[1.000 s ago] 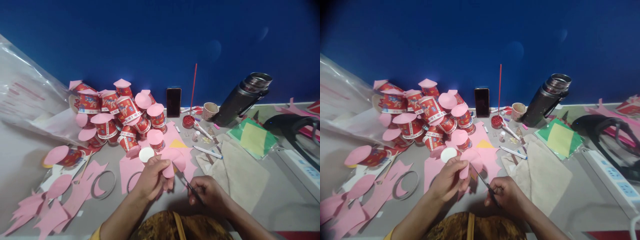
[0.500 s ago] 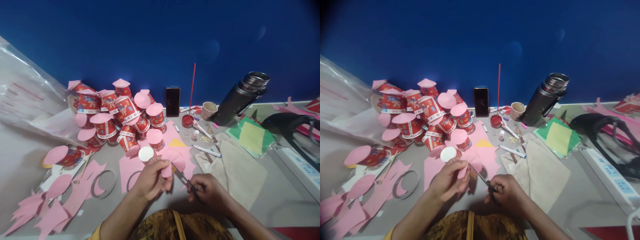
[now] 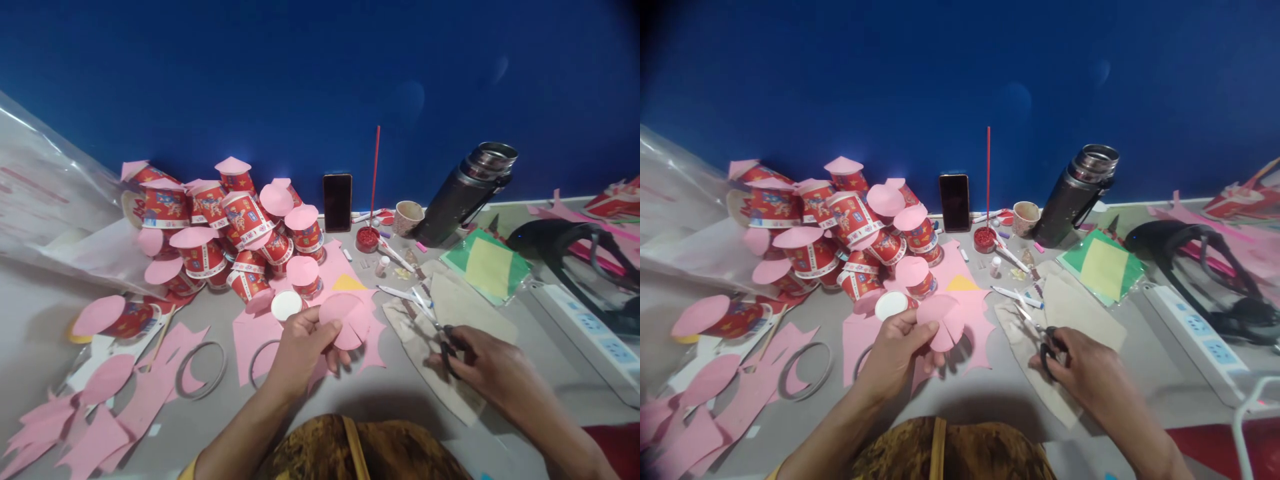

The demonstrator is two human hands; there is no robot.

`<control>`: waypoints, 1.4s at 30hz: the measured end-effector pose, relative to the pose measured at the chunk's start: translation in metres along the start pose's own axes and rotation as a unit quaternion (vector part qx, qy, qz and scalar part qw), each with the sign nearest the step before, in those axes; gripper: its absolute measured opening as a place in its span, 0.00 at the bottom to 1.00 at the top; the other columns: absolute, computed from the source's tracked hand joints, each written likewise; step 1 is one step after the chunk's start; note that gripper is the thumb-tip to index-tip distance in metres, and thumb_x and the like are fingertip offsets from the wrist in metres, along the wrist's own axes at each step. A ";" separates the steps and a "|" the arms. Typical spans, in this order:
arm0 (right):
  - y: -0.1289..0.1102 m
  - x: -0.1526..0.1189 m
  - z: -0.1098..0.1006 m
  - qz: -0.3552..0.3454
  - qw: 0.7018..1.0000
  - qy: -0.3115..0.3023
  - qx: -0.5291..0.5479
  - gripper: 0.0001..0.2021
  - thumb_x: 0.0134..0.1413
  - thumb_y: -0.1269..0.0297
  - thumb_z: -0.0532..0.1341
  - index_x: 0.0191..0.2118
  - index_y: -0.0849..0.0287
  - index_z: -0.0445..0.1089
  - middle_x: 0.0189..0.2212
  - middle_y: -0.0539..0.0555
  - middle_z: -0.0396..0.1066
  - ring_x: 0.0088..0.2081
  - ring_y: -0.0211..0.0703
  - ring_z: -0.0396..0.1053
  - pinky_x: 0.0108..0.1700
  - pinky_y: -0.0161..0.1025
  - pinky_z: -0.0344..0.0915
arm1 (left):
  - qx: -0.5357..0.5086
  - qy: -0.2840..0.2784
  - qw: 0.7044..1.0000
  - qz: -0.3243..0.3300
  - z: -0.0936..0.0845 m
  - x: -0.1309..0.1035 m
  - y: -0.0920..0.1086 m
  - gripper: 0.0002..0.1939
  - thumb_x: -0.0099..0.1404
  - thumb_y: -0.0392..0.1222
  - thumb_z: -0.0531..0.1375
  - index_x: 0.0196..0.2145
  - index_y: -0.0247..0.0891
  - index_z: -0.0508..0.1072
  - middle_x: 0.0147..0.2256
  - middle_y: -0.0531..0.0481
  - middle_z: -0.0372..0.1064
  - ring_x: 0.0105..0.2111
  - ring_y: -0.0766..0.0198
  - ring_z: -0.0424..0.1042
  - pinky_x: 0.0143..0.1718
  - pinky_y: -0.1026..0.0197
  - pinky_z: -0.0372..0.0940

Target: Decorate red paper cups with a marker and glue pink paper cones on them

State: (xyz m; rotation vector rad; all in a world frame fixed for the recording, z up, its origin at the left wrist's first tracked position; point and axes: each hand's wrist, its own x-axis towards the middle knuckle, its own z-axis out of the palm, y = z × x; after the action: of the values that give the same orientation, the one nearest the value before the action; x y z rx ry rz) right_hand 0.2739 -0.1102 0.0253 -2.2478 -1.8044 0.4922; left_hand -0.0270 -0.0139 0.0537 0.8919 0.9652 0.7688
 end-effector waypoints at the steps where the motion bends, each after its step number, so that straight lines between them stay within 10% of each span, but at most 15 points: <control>1: 0.007 -0.001 -0.002 0.010 1.000 0.007 -0.015 0.19 0.52 0.41 0.65 0.28 0.52 0.68 0.24 0.53 0.75 0.25 0.50 0.73 0.29 0.40 0.59 | 0.005 0.004 1.000 -0.002 0.001 0.000 0.000 0.17 0.59 0.51 0.71 0.32 0.33 0.76 0.18 0.44 0.76 0.12 0.68 0.66 0.16 0.69 0.62; 14: 0.046 -0.009 -0.014 -0.083 0.993 0.028 -0.082 0.08 0.53 0.61 0.69 0.40 0.52 0.76 0.46 0.62 0.74 0.43 0.59 0.77 0.39 0.46 0.67 | -0.093 0.013 0.994 -0.059 0.014 -0.003 -0.008 0.20 0.49 0.45 0.76 0.35 0.34 0.76 0.26 0.54 0.74 0.18 0.64 0.75 0.23 0.62 0.73; 21: 0.057 0.011 -0.009 -0.011 0.995 -0.099 0.027 0.10 0.52 0.60 0.66 0.31 0.52 0.62 0.23 0.46 0.70 0.24 0.41 0.65 0.29 0.37 0.55 | -0.128 0.017 0.991 -0.045 0.020 0.002 -0.018 0.15 0.51 0.40 0.74 0.33 0.33 0.75 0.24 0.56 0.68 0.19 0.76 0.59 0.17 0.73 0.50; 26: 0.061 0.006 -0.025 -0.013 0.988 -0.131 0.085 0.04 0.51 0.63 0.64 0.35 0.53 0.71 0.23 0.46 0.71 0.26 0.41 0.67 0.30 0.36 0.57 | -0.149 -0.004 0.989 -0.023 0.024 -0.001 -0.018 0.15 0.54 0.40 0.74 0.32 0.35 0.71 0.24 0.56 0.70 0.19 0.74 0.61 0.20 0.69 0.58; 32: -0.022 -0.002 -0.019 -0.045 0.980 0.011 0.193 0.13 0.59 0.50 0.63 0.33 0.55 0.75 0.27 0.52 0.74 0.28 0.43 0.68 0.33 0.38 0.60 | -0.233 0.033 0.972 -0.015 0.035 0.001 -0.025 0.19 0.51 0.39 0.78 0.34 0.38 0.72 0.30 0.54 0.75 0.29 0.65 0.75 0.31 0.64 0.71; 36: -0.096 0.019 0.019 -0.041 0.919 -0.053 0.388 0.19 0.49 0.54 0.70 0.45 0.55 0.71 0.24 0.44 0.67 0.25 0.39 0.63 0.29 0.35 0.60 | -0.256 0.046 0.966 -0.009 0.045 0.007 -0.031 0.21 0.50 0.37 0.78 0.38 0.38 0.75 0.30 0.55 0.77 0.30 0.67 0.75 0.33 0.66 0.72; 42: -0.110 0.061 0.027 -0.055 0.852 -0.094 0.511 0.12 0.53 0.55 0.66 0.31 0.58 0.68 0.26 0.47 0.70 0.29 0.37 0.64 0.32 0.34 0.62 | -0.215 0.036 0.976 -0.020 0.037 0.016 -0.026 0.20 0.52 0.44 0.77 0.39 0.37 0.76 0.36 0.51 0.79 0.30 0.65 0.76 0.31 0.65 0.71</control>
State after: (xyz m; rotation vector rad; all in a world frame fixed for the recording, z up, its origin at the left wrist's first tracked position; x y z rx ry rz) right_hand 0.1764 -0.0274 0.0341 -1.3595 -1.2194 1.2995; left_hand 0.0170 -0.0217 0.0359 0.4699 0.8317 0.9363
